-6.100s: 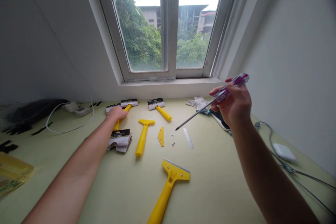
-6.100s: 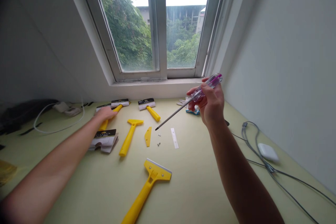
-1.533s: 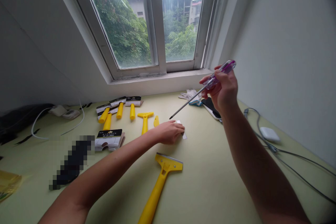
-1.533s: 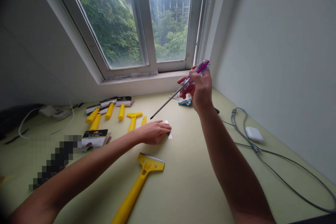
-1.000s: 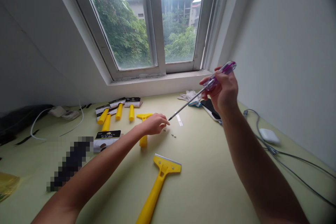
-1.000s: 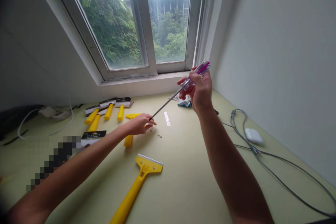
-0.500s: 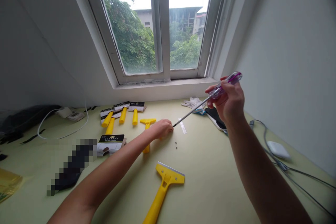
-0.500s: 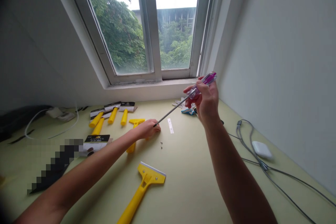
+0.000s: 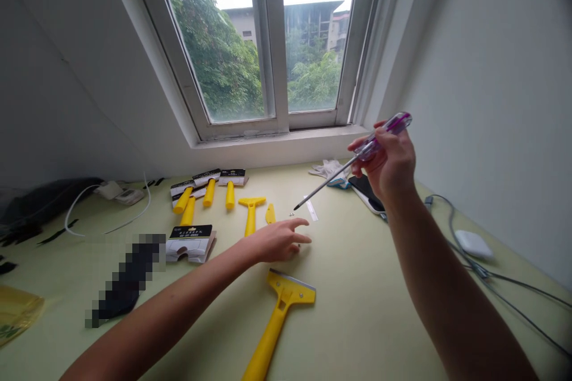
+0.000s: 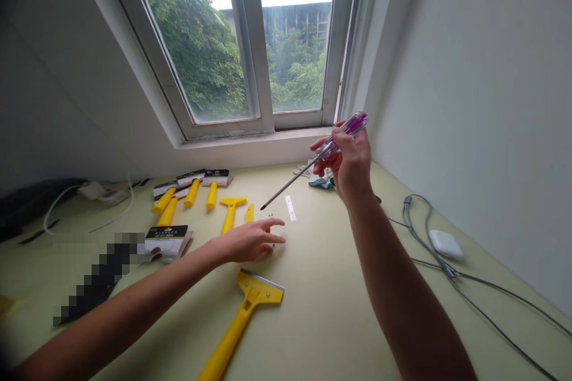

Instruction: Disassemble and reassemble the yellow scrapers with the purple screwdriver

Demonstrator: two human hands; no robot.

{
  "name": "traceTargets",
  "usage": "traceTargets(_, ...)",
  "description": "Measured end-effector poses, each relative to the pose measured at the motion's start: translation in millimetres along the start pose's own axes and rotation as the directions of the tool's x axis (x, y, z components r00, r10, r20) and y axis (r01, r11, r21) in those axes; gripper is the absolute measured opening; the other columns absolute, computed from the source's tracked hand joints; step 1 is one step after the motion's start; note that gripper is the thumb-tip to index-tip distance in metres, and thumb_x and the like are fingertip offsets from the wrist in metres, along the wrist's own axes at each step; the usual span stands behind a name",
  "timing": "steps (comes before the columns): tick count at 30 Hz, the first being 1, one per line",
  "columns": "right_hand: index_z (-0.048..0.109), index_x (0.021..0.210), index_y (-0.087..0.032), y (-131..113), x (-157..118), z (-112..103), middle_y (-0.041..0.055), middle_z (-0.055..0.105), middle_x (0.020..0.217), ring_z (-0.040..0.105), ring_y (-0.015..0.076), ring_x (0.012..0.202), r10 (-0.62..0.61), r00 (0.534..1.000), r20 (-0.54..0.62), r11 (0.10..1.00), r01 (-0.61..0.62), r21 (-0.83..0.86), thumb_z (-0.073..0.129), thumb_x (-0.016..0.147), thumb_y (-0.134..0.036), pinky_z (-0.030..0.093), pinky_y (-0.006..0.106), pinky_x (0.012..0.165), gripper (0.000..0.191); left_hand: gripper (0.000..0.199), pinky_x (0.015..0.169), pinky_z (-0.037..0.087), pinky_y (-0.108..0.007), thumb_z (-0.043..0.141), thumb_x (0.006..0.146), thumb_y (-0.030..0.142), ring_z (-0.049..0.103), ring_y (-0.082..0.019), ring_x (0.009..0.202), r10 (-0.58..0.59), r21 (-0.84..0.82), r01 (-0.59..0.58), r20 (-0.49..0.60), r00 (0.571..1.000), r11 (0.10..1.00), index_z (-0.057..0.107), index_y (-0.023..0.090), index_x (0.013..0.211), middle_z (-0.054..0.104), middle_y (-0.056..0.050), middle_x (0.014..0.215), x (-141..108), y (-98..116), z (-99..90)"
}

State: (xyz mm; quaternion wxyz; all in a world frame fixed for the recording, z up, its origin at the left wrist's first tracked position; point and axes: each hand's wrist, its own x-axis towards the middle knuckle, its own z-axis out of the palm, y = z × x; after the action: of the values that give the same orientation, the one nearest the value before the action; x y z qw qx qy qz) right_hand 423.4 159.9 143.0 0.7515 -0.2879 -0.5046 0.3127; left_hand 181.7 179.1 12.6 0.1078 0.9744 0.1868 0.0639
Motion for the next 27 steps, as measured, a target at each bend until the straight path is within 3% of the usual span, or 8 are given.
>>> traceTargets(6, 0.04, 0.091, -0.026, -1.6, -1.2, 1.0, -0.0055, 0.062, 0.062, 0.051, 0.0144, 0.031, 0.008, 1.0, -0.008, 1.0, -0.008, 0.005, 0.058, 0.079, -0.036, 0.035, 0.026, 0.026, 0.024, 0.035, 0.084, 0.05, -0.028, 0.054, 0.087, 0.017, 0.065, -0.017, 0.091, -0.009, -0.03, 0.009, -0.004, 1.0, 0.999, 0.065, 0.026, 0.119, 0.061, -0.007, 0.123, 7.7, -3.8, 2.2)
traceTargets(13, 0.04, 0.091, -0.027, -1.5, -0.6, -1.6, -0.0044, 0.063, 0.065, 0.052, 0.0139, 0.034, -0.003, 1.0, -0.018, 0.999, 0.002, -0.05, 0.057, 0.081, -0.04, 0.036, 0.026, 0.027, 0.024, 0.025, 0.075, 0.049, -0.025, 0.05, 0.086, 0.011, 0.064, -0.016, 0.084, -0.034, -0.019, 0.034, 0.001, 0.999, 0.999, 0.074, 0.019, 0.088, 0.068, -0.007, 0.097, 18.8, -6.4, 6.6)
traceTargets(21, 0.04, 0.091, -0.027, -0.4, -1.4, 1.1, -0.0019, 0.064, 0.065, 0.051, 0.0152, 0.034, 0.002, 1.0, -0.013, 0.999, -0.002, -0.051, 0.055, 0.082, -0.034, 0.035, 0.027, 0.028, 0.019, 0.029, 0.07, 0.048, -0.028, 0.045, 0.085, 0.008, 0.063, -0.019, 0.075, -0.174, 0.003, 0.175, -0.035, 0.984, 0.985, 0.074, 0.017, 0.083, 0.068, -0.01, 0.092, 29.2, -21.7, 3.3)
traceTargets(24, 0.043, 0.092, -0.028, 1.1, -3.4, 0.9, -0.0002, 0.064, 0.067, 0.052, 0.0157, 0.037, 0.007, 1.0, -0.004, 0.999, -0.007, -0.052, 0.055, 0.083, -0.033, 0.035, 0.027, 0.03, 0.016, 0.023, 0.073, 0.048, -0.028, 0.052, 0.085, 0.013, 0.063, -0.02, 0.082, -0.204, -0.022, 0.203, -0.053, 0.977, 0.979, 0.072, 0.018, 0.096, 0.067, -0.009, 0.098, 27.5, -21.9, -2.1)
traceTargets(27, 0.045, 0.094, -0.028, 1.8, -4.1, -0.7, 0.0005, 0.064, 0.068, 0.053, 0.0159, 0.04, 0.012, 1.0, 0.027, 0.997, -0.01, -0.071, 0.054, 0.084, -0.034, 0.037, 0.027, 0.032, 0.015, 0.025, 0.077, 0.047, -0.027, 0.054, 0.087, 0.02, 0.062, -0.018, 0.089, -0.245, -0.049, 0.241, -0.118, 0.962, 0.969, 0.067, 0.019, 0.109, 0.063, -0.008, 0.111, 9.1, -8.4, -13.0)
